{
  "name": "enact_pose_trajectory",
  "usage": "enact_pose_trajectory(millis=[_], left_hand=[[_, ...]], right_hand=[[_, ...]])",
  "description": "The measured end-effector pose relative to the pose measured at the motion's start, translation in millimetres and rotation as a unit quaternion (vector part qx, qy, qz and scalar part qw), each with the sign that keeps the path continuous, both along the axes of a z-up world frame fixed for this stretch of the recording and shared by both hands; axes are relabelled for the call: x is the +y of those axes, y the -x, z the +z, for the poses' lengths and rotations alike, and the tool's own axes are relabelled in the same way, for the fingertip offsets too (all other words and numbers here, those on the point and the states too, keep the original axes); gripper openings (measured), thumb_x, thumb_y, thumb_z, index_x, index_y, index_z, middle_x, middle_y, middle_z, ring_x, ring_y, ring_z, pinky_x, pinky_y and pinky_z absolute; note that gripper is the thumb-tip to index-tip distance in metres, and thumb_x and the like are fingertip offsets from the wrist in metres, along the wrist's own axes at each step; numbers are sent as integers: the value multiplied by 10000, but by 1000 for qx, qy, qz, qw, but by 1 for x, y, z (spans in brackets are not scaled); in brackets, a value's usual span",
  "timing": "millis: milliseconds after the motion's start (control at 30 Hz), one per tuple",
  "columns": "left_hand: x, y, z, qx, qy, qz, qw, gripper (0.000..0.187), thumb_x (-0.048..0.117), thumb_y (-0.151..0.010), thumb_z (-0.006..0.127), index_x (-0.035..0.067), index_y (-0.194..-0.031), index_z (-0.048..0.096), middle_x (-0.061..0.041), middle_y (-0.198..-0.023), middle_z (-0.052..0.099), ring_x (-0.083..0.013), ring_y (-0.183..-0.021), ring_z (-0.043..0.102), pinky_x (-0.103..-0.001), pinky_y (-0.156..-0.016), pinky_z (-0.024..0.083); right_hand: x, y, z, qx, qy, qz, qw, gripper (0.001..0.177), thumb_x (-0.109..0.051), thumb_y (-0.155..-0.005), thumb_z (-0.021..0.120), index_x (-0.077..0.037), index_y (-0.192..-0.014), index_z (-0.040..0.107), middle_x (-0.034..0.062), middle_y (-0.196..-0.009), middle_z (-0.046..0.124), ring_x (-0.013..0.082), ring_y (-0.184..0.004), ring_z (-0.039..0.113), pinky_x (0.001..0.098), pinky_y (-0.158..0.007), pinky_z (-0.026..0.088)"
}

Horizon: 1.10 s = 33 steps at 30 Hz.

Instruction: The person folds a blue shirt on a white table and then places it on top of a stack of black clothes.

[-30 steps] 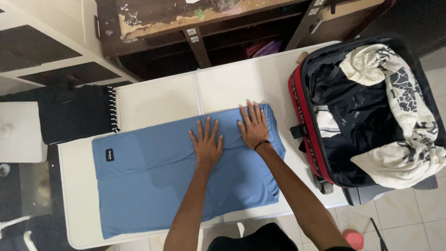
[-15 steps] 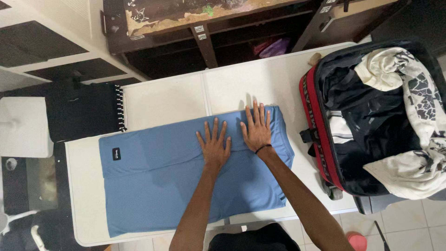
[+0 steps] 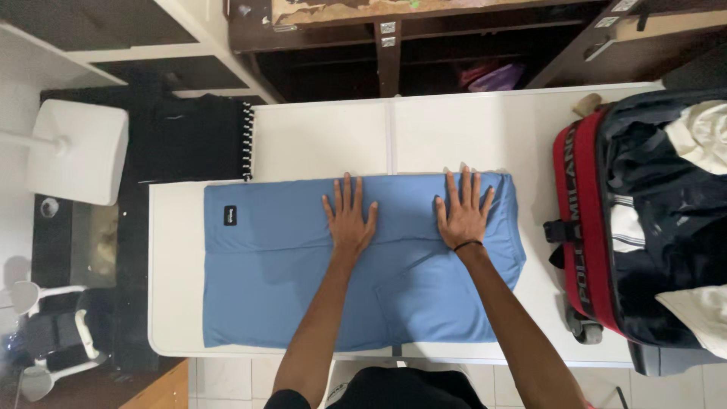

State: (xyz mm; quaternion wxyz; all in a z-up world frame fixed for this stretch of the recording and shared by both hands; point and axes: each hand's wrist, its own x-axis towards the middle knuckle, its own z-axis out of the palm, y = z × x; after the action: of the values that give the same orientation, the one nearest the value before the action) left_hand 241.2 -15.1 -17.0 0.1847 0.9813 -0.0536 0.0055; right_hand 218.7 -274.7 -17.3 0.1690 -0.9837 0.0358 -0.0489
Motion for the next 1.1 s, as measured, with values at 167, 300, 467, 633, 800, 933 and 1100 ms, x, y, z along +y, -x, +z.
enact_pose_trajectory(millis=[167,300,467,633,800,933,1100], left_hand=[[97,0,-3,24,-25,54,998,692,505,-1048,386,182,-1645,254,-75,-1730,161,-333,-1594,84,-627,-1248,2],[163,3,-3,38,-47,80,995,671,506,-1048,363,212,-1641,252,-74,-1726,143,-331,-1589,61,-618,-1245,-9],[212,-5,-8,32,-45,96,994,670,516,-1044,352,225,-1640,252,-87,-1729,126,-333,-1584,51,-582,-1257,3],[253,-4,-11,0,-42,128,991,653,525,-1070,341,237,-1648,249,-113,-1739,116,-341,-1597,41,-563,-1278,14],[291,-8,-6,52,-59,133,988,650,519,-1046,300,246,-1634,244,-68,-1732,108,-321,-1587,19,-591,-1252,-11],[307,-3,-4,52,-47,134,988,643,493,-1063,278,216,-1643,244,-96,-1729,98,-336,-1588,7,-597,-1253,-19],[290,39,3,-31,-32,67,997,633,430,-1088,334,123,-1638,275,-138,-1728,130,-359,-1598,52,-622,-1258,27]], right_hand=[[7,-1,6,8,-1,-4,1000,649,-479,-1059,391,-211,-1646,319,142,-1721,205,377,-1587,133,653,-1243,16],[11,-1,8,11,-1,-7,1000,649,-487,-1058,381,-223,-1647,315,139,-1726,206,376,-1596,131,656,-1252,16],[10,-1,2,26,10,-7,1000,659,-494,-1052,380,-224,-1647,295,150,-1727,180,390,-1589,120,668,-1236,10],[5,0,-8,38,18,3,999,676,-502,-1051,373,-222,-1656,263,143,-1736,142,393,-1593,99,673,-1235,10],[-3,-7,-15,62,22,0,998,685,-518,-1029,381,-220,-1638,284,149,-1722,137,401,-1580,99,668,-1226,31],[3,-2,-14,52,46,-4,998,650,-481,-1055,369,-179,-1629,323,183,-1725,146,443,-1569,107,673,-1228,46],[72,37,-1,4,49,55,997,625,-432,-1089,342,-133,-1637,295,192,-1726,133,452,-1581,91,651,-1256,63]])
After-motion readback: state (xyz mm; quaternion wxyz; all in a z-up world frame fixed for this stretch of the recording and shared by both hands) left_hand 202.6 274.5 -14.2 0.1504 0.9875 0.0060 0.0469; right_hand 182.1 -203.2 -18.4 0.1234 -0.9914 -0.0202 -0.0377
